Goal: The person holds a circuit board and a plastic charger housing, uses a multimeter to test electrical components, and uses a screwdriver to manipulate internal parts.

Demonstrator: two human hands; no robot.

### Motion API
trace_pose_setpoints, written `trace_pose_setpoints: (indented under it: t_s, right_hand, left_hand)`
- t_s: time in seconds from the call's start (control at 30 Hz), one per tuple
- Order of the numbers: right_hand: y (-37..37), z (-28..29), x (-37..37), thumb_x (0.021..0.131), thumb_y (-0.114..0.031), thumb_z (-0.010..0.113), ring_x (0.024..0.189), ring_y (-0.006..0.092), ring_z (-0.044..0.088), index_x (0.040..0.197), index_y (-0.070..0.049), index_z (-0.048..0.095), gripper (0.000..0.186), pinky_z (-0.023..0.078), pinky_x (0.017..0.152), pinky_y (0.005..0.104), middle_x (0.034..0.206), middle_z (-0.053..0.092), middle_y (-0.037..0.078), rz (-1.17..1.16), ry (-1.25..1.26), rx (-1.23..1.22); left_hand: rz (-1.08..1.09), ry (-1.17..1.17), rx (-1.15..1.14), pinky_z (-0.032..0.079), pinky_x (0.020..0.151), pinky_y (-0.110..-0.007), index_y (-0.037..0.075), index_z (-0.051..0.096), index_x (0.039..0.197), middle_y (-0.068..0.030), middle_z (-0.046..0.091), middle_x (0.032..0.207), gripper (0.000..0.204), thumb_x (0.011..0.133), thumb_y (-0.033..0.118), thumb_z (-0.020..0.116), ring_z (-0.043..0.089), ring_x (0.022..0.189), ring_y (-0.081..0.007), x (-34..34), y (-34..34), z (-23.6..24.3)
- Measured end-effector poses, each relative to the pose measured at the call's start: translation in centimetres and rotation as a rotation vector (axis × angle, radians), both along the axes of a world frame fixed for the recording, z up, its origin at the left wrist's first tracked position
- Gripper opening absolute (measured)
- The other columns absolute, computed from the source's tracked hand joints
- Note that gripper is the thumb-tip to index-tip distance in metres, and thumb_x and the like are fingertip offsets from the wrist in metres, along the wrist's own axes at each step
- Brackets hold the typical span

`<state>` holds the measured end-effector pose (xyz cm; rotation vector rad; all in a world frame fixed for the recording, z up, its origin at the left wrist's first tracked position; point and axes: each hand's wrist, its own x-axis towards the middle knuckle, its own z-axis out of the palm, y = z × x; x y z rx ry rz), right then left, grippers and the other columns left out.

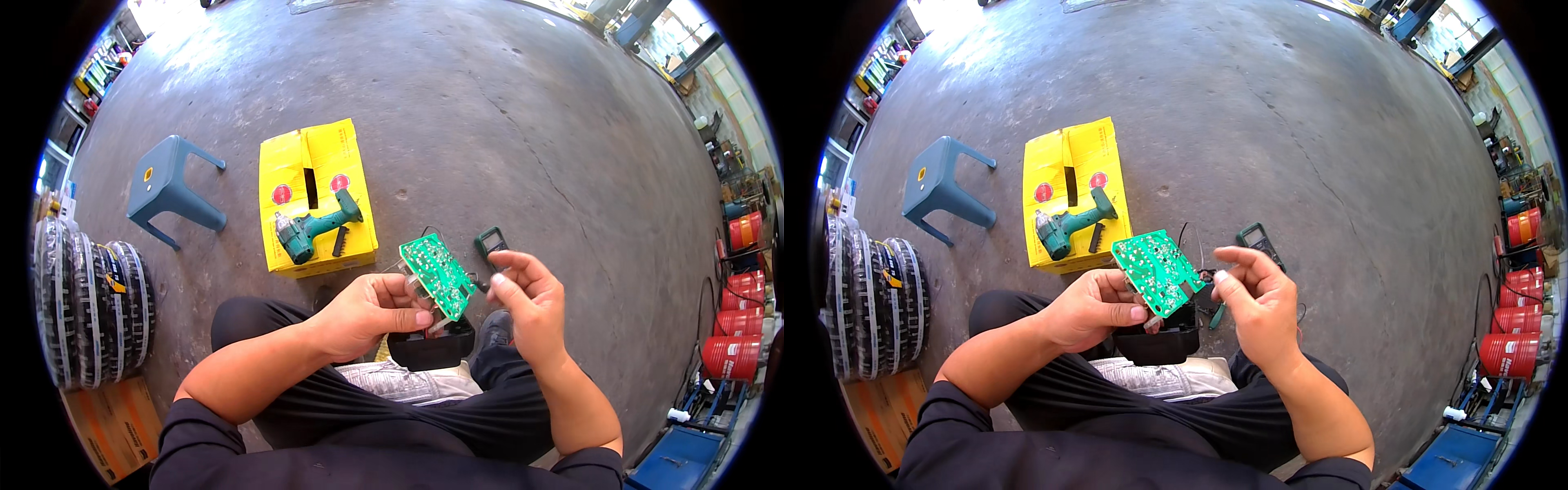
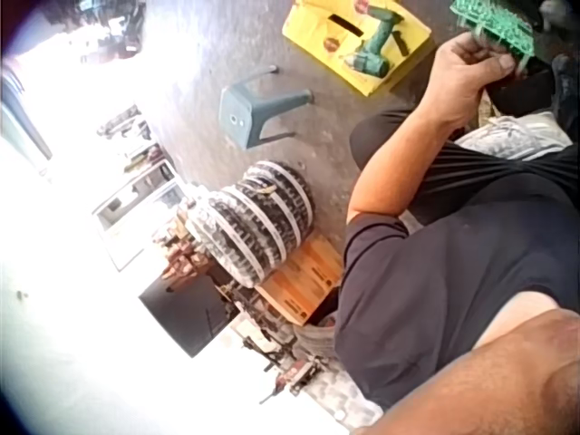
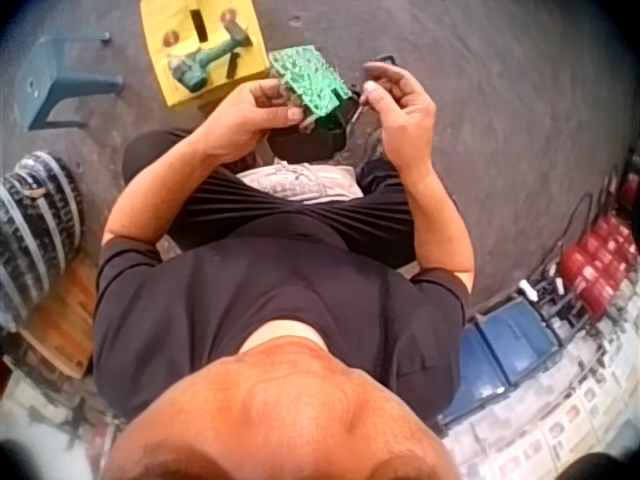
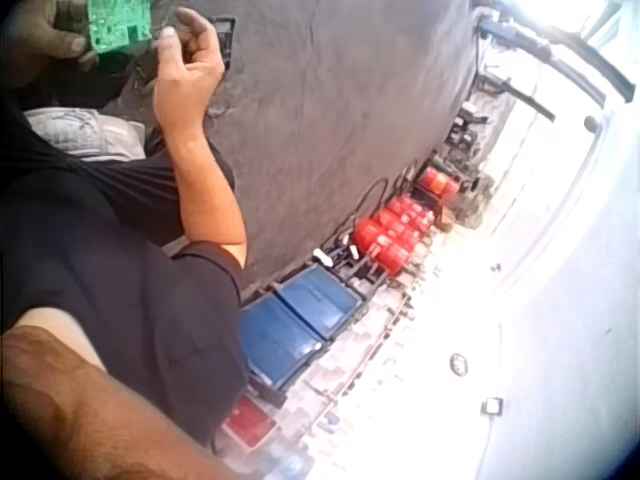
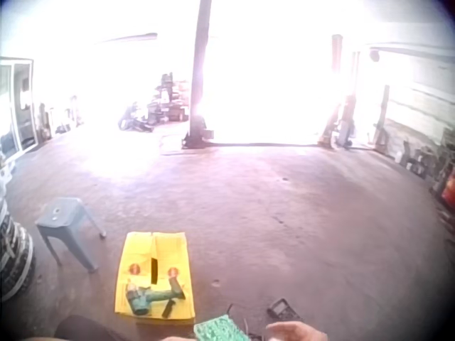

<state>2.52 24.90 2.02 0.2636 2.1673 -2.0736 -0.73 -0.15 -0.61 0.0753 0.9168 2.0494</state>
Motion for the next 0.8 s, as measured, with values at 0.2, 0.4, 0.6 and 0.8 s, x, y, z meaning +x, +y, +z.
trace_pose_setpoints:
  t_s: [0.2, 0.4, 0.6, 0.8]
  right_hand:
    - [-0.6, -0.8, -0.6, 0.104, -0.030, 0.055, 0.119, 0.0170, 0.056, 0.137, 0.004, 0.052, 0.047, 0.041, 0.105, 0.0303, 0.129, 0.062, 0.012, 0.104, -0.046, -0.023]
    - [-0.6, -0.6, -0.9, 0.107, -0.041, 0.048, 0.124, 0.0183, 0.053, 0.139, 0.005, 0.050, 0.057, 0.037, 0.109, 0.0326, 0.129, 0.062, 0.013, 0.323, -0.194, -0.148]
    - [-0.1, -0.4, -1.2, 0.103, -0.025, 0.060, 0.105, 0.0114, 0.059, 0.123, 0.004, 0.061, 0.036, 0.045, 0.097, 0.0283, 0.114, 0.067, 0.006, 0.234, -0.198, -0.186]
    - [0.8, -1.2, -1.4, 0.100, -0.020, 0.064, 0.089, 0.0064, 0.058, 0.109, -0.001, 0.065, 0.022, 0.045, 0.082, 0.0241, 0.096, 0.067, 0.000, 0.071, -0.134, -0.276]
  left_hand:
    - [-0.009, -0.030, -0.018, 0.053, 0.092, -0.031, -0.001, 0.067, 0.104, -0.0107, 0.072, 0.103, 0.015, 0.091, 0.004, 0.073, 0.069, 0.094, -0.0181, 0.1, 0.0, -0.3]
    - [-0.018, -0.045, 0.007, 0.052, 0.091, -0.031, -0.001, 0.067, 0.103, -0.0098, 0.072, 0.101, 0.015, 0.091, 0.005, 0.073, 0.068, 0.092, -0.0173, 0.0, -0.1, 0.0]
    - [-0.019, -0.023, -0.007, 0.052, 0.089, -0.031, 0.000, 0.069, 0.105, -0.0085, 0.072, 0.100, 0.015, 0.092, 0.007, 0.072, 0.067, 0.091, -0.0157, 0.0, 0.0, 0.8]
    - [-0.003, 0.086, -0.196, 0.052, 0.084, -0.028, 0.001, 0.072, 0.102, -0.0060, 0.073, 0.093, 0.014, 0.090, 0.009, 0.074, 0.067, 0.088, -0.0124, 0.2, -0.1, 0.2]
